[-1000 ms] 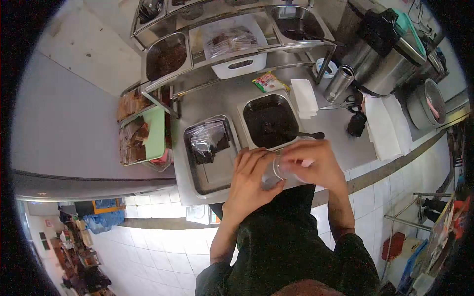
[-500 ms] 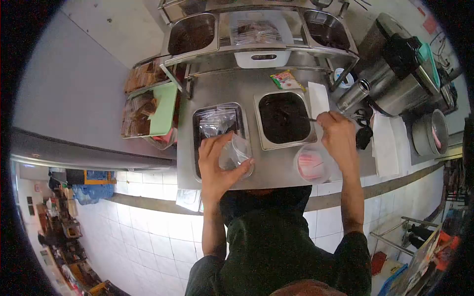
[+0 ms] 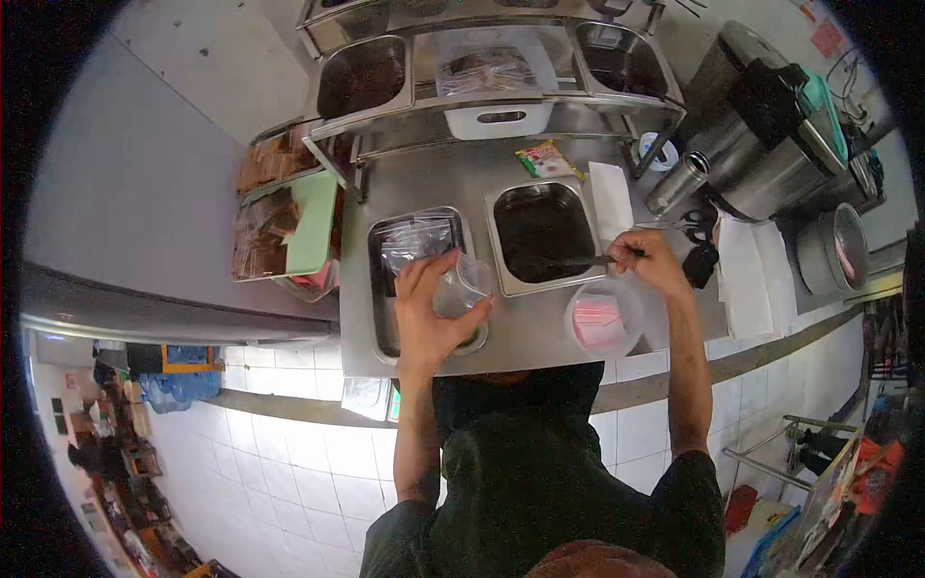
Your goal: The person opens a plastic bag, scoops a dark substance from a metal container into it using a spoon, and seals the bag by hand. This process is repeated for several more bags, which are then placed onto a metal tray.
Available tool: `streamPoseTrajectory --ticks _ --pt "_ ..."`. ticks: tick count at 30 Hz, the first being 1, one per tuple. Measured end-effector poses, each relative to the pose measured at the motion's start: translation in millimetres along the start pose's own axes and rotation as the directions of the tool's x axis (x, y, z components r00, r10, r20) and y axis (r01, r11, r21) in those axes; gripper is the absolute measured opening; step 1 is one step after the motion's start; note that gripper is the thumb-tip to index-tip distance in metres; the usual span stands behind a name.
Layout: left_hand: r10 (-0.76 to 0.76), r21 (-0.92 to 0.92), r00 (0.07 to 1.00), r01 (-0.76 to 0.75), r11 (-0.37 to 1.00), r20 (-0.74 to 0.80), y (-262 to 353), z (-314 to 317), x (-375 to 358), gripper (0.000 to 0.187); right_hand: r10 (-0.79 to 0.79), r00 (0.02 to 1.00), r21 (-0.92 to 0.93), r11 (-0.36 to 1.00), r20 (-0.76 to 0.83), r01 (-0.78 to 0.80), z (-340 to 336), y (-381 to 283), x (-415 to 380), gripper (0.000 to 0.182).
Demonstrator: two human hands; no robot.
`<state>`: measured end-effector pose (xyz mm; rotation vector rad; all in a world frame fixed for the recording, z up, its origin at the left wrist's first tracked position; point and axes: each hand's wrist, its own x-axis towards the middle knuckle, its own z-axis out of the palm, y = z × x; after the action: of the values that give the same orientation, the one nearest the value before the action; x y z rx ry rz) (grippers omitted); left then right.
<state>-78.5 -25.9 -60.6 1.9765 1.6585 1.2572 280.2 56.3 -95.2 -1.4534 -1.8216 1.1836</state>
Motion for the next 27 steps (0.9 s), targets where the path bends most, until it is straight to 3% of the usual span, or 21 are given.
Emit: streamPoseTrajectory --ticks 5,9,11,14,17,23,27 --pt "0.006 -0.011 1.0 -0.006 1.0 -0.016 -0.4 10.2 9.7 0.063 0.144 0.989 0.282 0.948 0.042 -0.15 -4.5 24.1 -3.4 0.009" --pt "0.022 -0.076 0.999 -0.025 0.997 -0.047 1.8 13.6 18.2 0.062 0.249 0.967 0.488 0.852 -0.055 -0.191 1.5 28.2 -13.8 0.015" --pt "0.031 -0.079 0.998 -0.035 0.996 -0.049 0.0 15.6 22.5 0.062 0.248 0.969 0.452 0.865 -0.013 -0.215 -9.8 12.4 -20.7 0.011" --pt "0.068 -0.064 0.994 -0.074 0.995 -0.083 1.8 21.2 30.7 0.06 0.105 0.984 0.429 0.903 -0.147 -0.032 -8.5 -2.8 -27.8 0.013" --pt "0.083 -0.114 0.985 -0.101 0.988 -0.149 2.3 29.9 37.8 0.059 0.042 0.964 0.236 0.972 -0.262 0.022 -7.0 -18.4 -35.1 0.018" --pt "0.069 -0.109 0.979 -0.091 0.99 -0.191 3.3 36.5 42.5 0.055 0.143 0.955 0.384 0.923 -0.259 -0.034 12.7 9.1 -41.3 0.012" --pt "0.037 -0.149 0.983 -0.064 0.987 -0.182 8.4 41.4 43.7 0.055 0.196 0.94 0.381 0.921 -0.279 -0.079 2.6 -6.0 -46.5 0.009"
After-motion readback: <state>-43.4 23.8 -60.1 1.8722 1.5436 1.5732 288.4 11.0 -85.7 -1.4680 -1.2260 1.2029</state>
